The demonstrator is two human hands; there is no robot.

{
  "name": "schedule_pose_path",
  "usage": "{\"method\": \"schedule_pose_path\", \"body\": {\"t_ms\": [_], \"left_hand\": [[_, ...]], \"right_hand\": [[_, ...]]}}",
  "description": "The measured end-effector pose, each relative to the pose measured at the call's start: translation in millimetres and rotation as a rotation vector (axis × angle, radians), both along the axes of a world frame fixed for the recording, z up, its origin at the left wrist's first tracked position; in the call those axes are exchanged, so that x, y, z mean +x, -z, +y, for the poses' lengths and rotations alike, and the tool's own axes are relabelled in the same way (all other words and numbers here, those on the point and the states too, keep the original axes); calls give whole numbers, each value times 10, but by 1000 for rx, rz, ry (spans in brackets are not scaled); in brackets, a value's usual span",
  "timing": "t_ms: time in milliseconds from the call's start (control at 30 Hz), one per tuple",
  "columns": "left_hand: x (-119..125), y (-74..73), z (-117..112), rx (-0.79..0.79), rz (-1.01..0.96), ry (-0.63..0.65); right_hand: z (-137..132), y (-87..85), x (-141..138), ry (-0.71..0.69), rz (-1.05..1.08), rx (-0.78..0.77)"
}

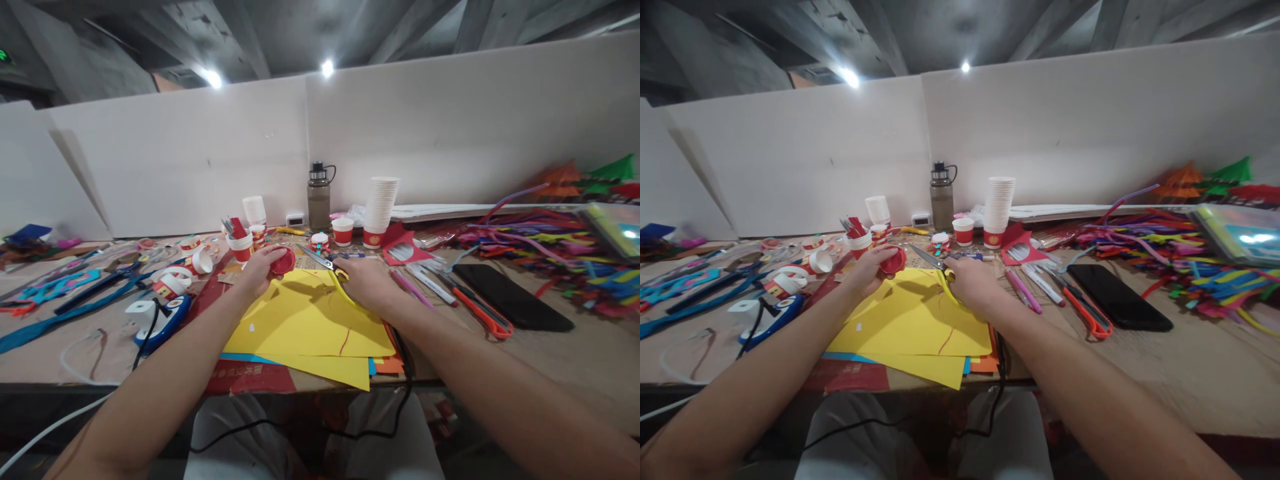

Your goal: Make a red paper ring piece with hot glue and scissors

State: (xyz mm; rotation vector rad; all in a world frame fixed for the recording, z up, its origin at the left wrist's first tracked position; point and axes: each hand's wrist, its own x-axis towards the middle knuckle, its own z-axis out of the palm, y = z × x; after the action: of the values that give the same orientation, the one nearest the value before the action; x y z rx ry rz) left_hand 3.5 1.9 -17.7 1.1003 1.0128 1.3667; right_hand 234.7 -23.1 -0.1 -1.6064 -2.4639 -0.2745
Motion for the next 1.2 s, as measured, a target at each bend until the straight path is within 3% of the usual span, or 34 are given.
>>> {"method": "schedule_pose_path", "body": {"t_ms": [433,767,1200], "left_hand": [[57,19,-64,43,97,51],[48,95,10,182,322,-57],[31,234,94,114,238,-48]], "right_hand": [[65,80,26,102,49,-106],[0,59,-19,68,46,-157],[-18,139,-52,88,79,-229]]}}
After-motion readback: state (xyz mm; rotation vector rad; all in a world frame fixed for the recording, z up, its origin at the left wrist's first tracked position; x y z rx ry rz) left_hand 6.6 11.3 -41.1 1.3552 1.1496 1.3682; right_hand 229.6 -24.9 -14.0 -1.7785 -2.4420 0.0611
